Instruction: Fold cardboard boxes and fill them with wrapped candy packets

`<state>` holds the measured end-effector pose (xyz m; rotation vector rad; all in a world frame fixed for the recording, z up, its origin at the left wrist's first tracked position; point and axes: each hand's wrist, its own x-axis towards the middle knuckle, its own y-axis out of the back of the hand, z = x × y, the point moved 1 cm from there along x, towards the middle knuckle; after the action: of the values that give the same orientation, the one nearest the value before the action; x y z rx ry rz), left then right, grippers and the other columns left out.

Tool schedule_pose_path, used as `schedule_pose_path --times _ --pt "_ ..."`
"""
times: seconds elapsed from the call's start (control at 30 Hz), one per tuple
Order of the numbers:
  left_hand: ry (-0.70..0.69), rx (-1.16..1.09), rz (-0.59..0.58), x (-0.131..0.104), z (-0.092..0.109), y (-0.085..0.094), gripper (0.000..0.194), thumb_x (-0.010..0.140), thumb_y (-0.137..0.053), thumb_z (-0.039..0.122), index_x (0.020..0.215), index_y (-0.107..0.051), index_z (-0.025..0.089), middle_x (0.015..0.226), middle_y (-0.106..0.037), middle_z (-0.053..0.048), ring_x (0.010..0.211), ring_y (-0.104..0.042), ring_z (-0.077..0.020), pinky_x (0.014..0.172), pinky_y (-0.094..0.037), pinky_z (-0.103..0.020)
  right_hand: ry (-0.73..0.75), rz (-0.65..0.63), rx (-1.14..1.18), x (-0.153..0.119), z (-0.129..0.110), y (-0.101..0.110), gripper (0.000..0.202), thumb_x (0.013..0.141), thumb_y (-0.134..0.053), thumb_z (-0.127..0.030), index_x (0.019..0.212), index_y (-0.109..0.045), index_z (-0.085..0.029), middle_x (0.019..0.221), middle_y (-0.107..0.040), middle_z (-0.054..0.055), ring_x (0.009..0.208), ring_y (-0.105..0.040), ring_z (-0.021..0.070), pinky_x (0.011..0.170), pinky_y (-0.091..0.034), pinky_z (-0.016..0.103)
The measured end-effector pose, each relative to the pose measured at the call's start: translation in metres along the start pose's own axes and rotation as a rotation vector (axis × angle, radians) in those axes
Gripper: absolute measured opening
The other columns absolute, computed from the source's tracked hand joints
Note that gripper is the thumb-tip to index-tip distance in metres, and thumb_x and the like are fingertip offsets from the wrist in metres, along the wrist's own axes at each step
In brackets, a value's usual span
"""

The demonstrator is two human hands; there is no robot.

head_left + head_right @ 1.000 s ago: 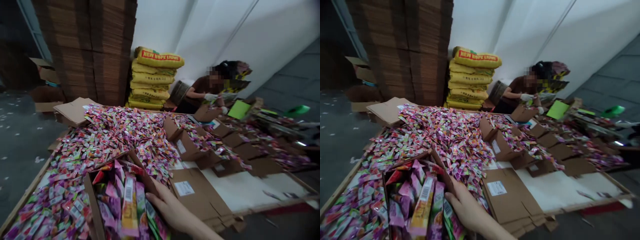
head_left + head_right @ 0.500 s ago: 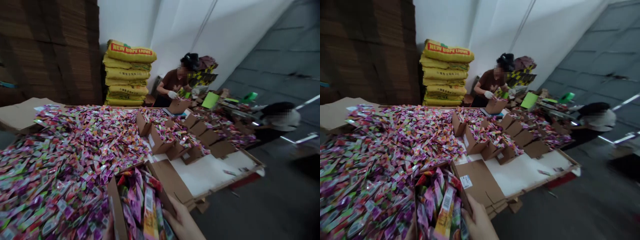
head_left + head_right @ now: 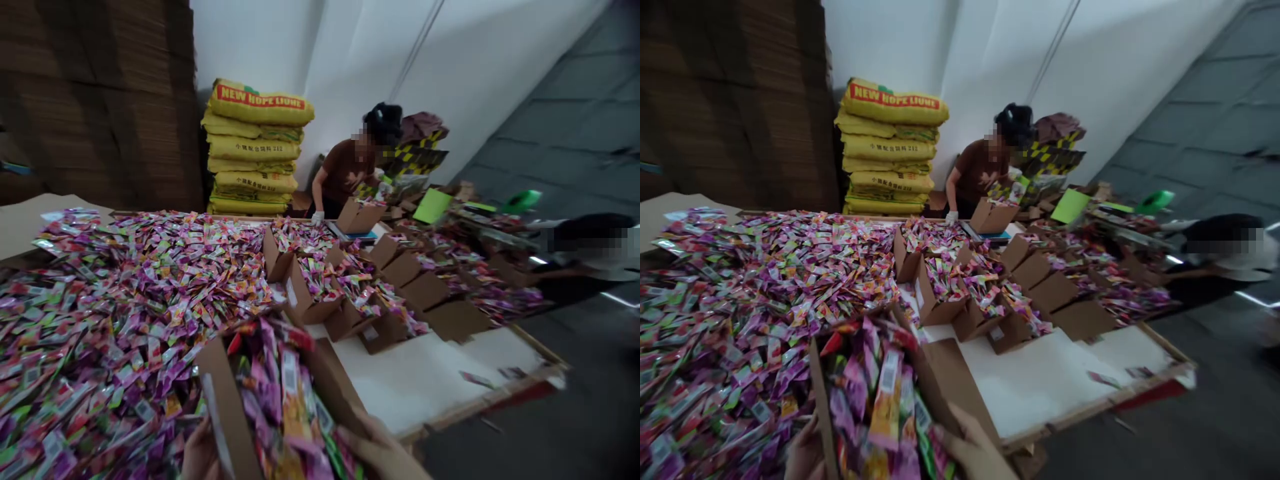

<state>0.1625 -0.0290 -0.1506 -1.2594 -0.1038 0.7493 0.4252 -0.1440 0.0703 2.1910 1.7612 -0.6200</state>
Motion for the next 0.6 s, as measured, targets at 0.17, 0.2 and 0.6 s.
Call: schedule_pose_path --times 0.17,0.2,0.6 --pt "-0.129 -0.037 0.022 0.133 0.018 -0.151 0.029 0.094 -0.051 0.035 0.101 -0.077 0.022 0.096 -0.077 -0.001 0.083 -0.073 -0.0157 0.085 -0.057 -0.026 -0.001 -0.083 0.144 0.060 -0.098 0.128 0.057 0.065 -0.082 -0.043 0.115 -0.066 -0.019 0.103 -0.072 0.007 0.088 -0.067 0.0209 0.081 -0.054 0.032" --pt "-0.171 -0.024 0.057 0.166 0.023 -0.179 0.032 0.096 -0.047 0.033 0.100 -0.076 0.019 0.093 -0.078 -0.003 0.078 -0.073 -0.0159 0.083 -0.058 -0.028 0.017 -0.070 0.159 0.076 -0.119 0.157 0.053 0.063 -0.083 -0.038 0.110 -0.066 -0.020 0.096 -0.072 0.004 0.081 -0.067 0.0181 0.074 -0.054 0.028" --pt "-0.369 0.345 0.108 0.518 0.072 -0.365 0.058 0.100 -0.034 0.048 0.101 -0.066 0.000 0.088 -0.074 -0.012 0.080 -0.072 -0.0206 0.084 -0.053 -0.035 0.218 0.017 0.140 0.292 -0.287 0.382 0.028 0.068 -0.058 -0.004 0.090 -0.056 -0.021 0.069 -0.065 -0.002 0.063 -0.064 0.0191 0.066 -0.057 0.044"
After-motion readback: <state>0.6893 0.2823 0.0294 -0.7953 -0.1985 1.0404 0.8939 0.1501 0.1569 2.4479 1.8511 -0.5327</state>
